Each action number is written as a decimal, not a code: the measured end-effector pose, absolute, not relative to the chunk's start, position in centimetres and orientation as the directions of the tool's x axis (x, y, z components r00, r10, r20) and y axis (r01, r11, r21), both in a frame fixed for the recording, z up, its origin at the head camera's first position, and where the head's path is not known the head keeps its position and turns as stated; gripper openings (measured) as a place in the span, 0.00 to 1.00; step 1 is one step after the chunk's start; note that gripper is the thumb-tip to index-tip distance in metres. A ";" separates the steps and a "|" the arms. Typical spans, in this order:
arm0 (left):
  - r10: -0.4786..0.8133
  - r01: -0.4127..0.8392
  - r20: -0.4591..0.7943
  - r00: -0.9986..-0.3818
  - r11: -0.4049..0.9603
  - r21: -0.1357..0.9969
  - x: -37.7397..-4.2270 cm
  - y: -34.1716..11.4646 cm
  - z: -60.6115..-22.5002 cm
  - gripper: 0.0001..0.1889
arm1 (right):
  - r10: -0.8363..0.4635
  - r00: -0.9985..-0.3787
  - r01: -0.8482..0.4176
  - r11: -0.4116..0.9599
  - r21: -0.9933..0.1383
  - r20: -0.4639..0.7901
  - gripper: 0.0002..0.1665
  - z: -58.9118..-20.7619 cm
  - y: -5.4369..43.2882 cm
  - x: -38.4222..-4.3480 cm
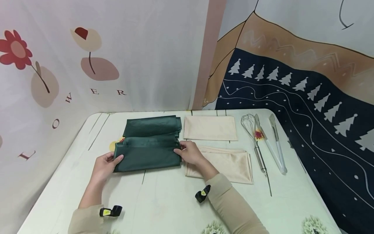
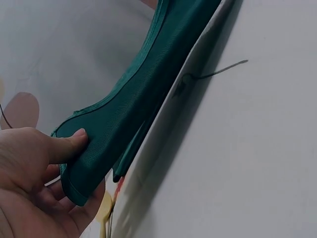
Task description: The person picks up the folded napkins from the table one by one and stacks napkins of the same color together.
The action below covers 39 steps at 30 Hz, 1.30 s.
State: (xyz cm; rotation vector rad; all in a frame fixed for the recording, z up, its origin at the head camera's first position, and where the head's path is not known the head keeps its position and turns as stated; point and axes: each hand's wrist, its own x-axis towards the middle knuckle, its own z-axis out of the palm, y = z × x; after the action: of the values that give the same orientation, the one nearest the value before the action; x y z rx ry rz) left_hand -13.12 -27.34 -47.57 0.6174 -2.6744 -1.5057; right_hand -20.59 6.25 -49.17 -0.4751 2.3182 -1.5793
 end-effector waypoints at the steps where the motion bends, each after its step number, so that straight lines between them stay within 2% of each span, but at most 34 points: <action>1: -0.341 -0.326 -0.173 -0.924 0.466 0.823 -13.2 -27.3 -47.5 0.21 | -0.418 -0.907 -0.106 0.342 -0.934 -0.050 0.08 -49.2 6.3 -20.7; 20: -0.331 -0.282 -0.131 -0.934 0.461 0.841 -15.8 -26.5 -46.7 0.22 | -0.308 -0.949 -0.045 0.326 -0.944 -0.061 0.07 -49.3 6.5 -22.7; 31: -0.337 -0.312 -0.171 -0.926 0.423 0.851 -17.0 -26.4 -46.3 0.22 | -0.350 -0.920 0.083 0.264 -0.961 -0.175 0.06 -48.6 6.6 -23.9; 39: -0.333 -0.297 -0.158 -0.930 0.425 0.855 -17.8 -26.7 -46.0 0.22 | -0.351 -0.919 0.115 0.198 -0.974 -0.180 0.09 -48.2 6.5 -24.7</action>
State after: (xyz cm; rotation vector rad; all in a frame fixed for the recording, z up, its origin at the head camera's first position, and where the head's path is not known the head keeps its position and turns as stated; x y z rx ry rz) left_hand -17.75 -26.72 -45.97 0.5797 -2.6218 -1.5614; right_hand -24.73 6.47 -48.25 -0.2212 2.1170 -1.7711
